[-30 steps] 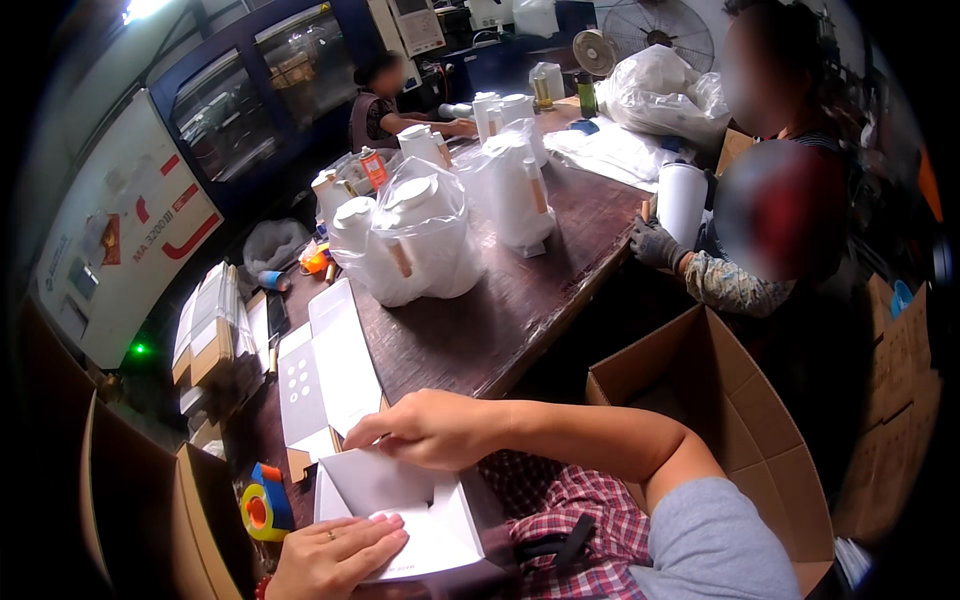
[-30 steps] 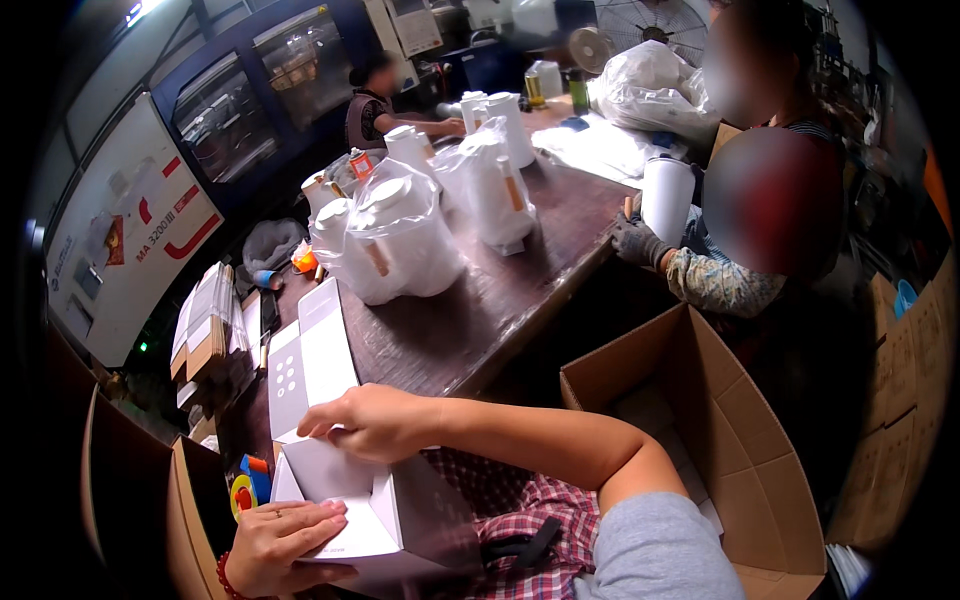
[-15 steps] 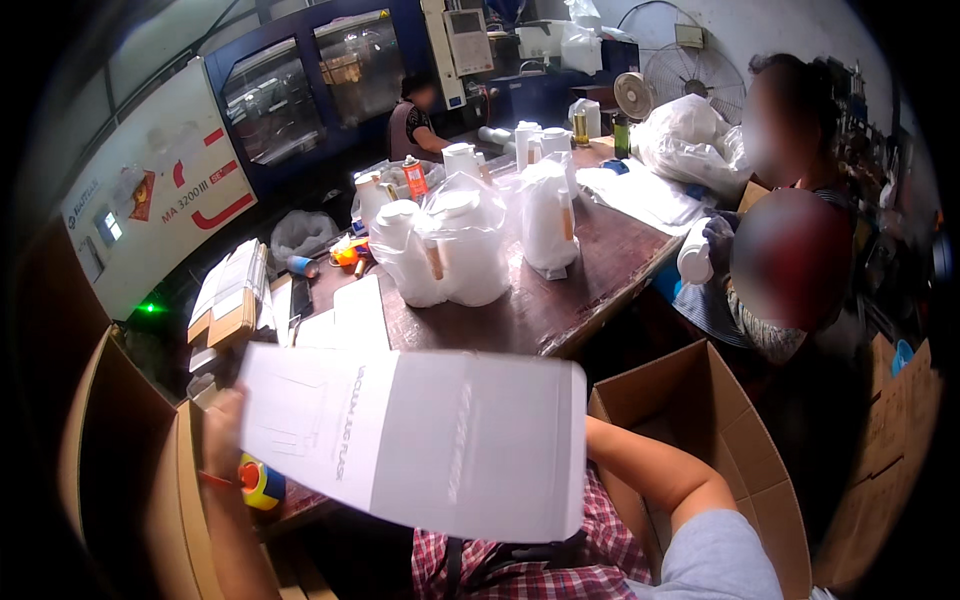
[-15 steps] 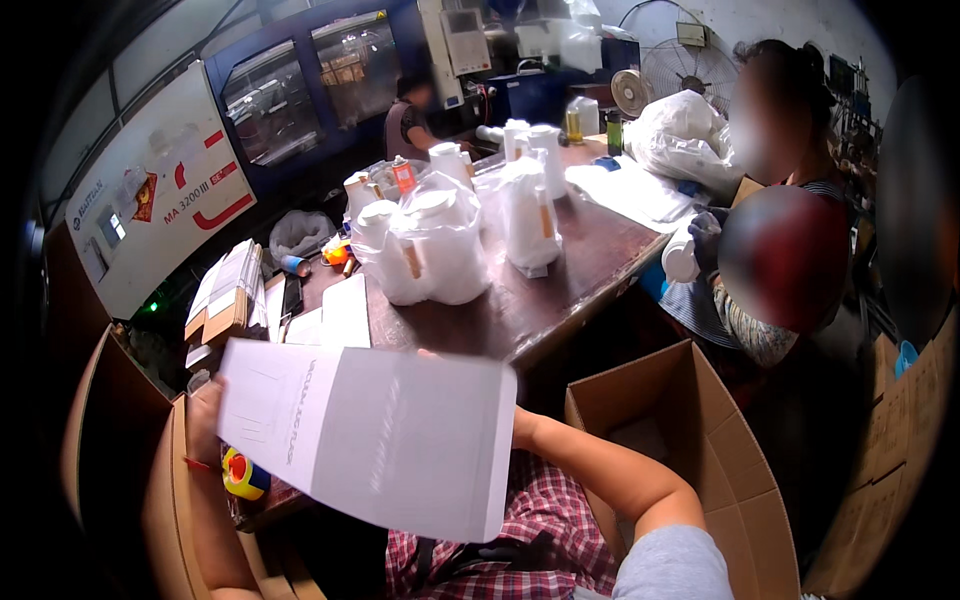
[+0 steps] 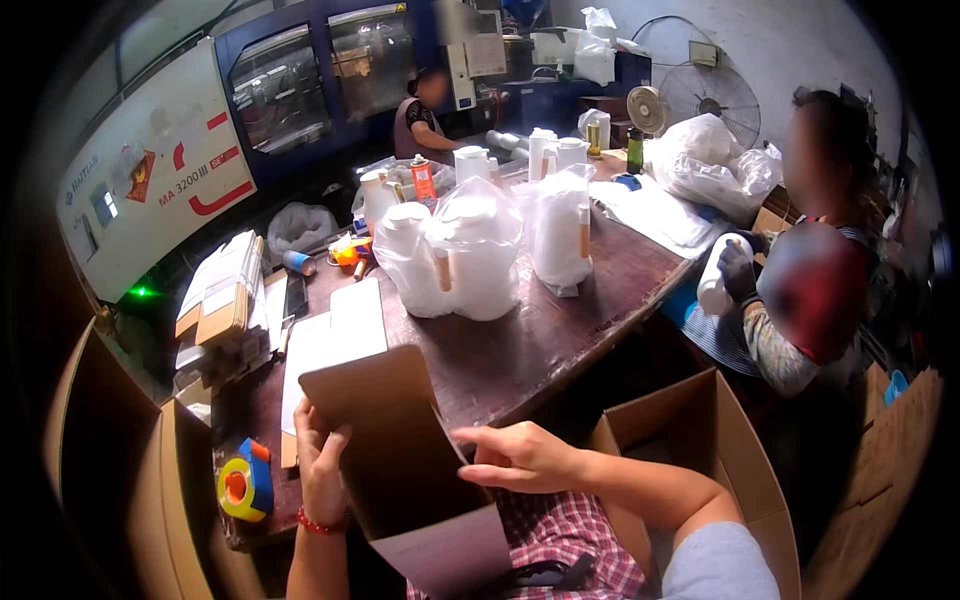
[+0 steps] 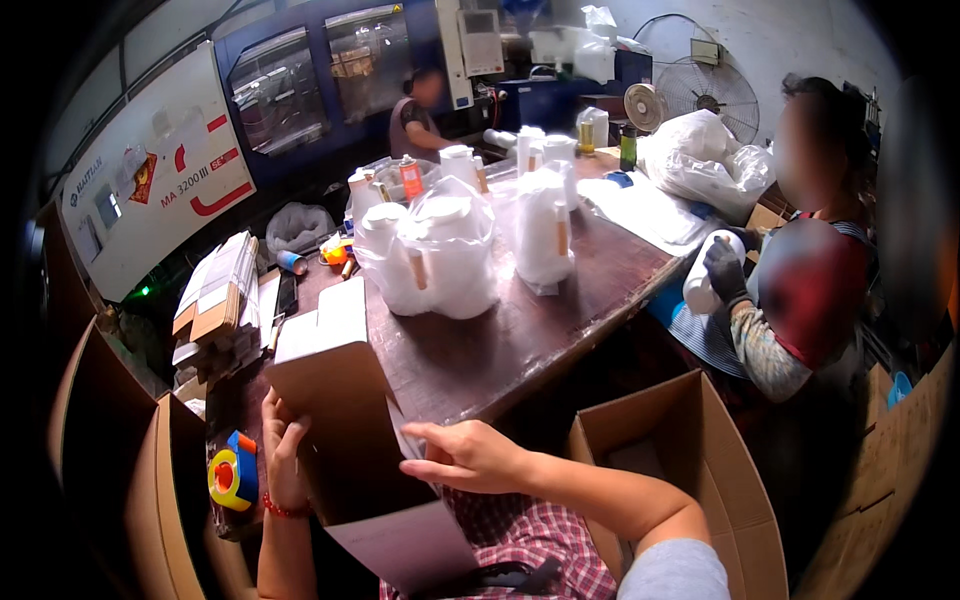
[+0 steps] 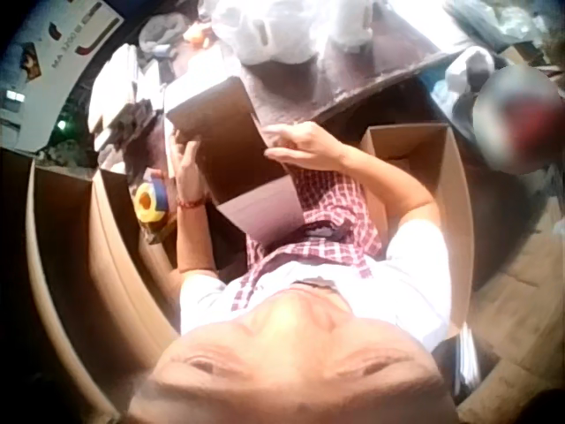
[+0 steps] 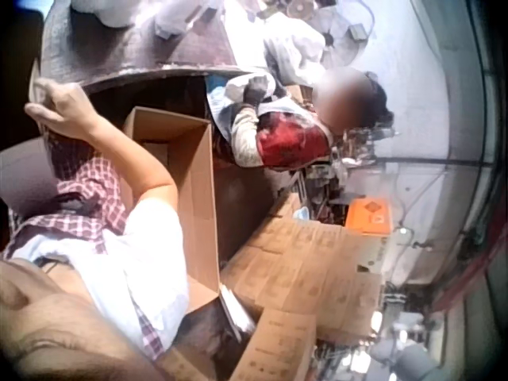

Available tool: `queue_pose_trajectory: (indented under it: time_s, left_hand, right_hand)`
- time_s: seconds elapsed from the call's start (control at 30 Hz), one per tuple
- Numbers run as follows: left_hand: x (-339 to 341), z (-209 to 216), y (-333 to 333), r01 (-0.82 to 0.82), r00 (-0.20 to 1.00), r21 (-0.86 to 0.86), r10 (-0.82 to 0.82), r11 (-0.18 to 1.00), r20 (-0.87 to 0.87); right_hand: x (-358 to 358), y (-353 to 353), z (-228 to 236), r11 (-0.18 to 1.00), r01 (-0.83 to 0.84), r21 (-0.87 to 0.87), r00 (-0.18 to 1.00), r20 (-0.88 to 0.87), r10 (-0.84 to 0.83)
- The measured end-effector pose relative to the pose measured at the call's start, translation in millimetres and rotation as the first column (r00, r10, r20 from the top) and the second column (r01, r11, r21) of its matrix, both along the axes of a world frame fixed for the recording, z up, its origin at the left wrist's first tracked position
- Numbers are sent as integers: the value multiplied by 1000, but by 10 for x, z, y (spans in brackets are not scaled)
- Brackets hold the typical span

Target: The person folds cardboard boxes by hand, places white plastic objects into the boxes, and stacks the completed boxes inside a large container.

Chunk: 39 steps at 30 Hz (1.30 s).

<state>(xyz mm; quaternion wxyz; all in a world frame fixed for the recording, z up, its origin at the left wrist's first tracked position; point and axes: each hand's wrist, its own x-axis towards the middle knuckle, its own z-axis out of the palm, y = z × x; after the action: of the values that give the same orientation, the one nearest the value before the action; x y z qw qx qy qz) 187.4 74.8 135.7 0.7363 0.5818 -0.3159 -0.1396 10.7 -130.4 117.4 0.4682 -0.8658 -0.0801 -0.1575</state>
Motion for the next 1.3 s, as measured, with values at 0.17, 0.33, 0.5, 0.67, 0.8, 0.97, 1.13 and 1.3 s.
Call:
queue_pose_trajectory:
  time_s: [0.17,0.33,0.5,0.67,0.8,0.97,1.13,1.3]
  left_hand:
    - [394,-494,330,-106,991,-277,125,955,53]
    - [595,-766,285,-140,957,-324,212,936,198]
    - [668,-868,408,-44,998,-167,50,985,37]
    - [573,-799,321,-113,993,-153,108,982,-40]
    - [561,-589,355,-120,993,-38,120,992,-9]
    - [474,-298,231,4,1000,10,-4,1000,11]
    - [370,-249,181,204,977,45,-207,978,55]
    - [348,-234,36,305,940,105,-317,947,128]
  right_hand:
    - [381,-1402,-8,806,436,-401,867,426,-258]
    - [703,-3390,-272,-211,470,-857,685,505,-525]
    - [1134,-3982,-171,-109,209,-972,780,233,-581]
    - [1255,-3983,-145,-255,200,-946,841,300,-450]
    - [1036,-3672,-63,-331,117,-936,883,251,-397]
    - [307,-2830,386,-209,265,-941,929,307,-206]
    - [-550,-1872,977,257,431,-865,837,276,-472]
    - [-1025,-1276,1727,545,562,-622,827,438,-354]
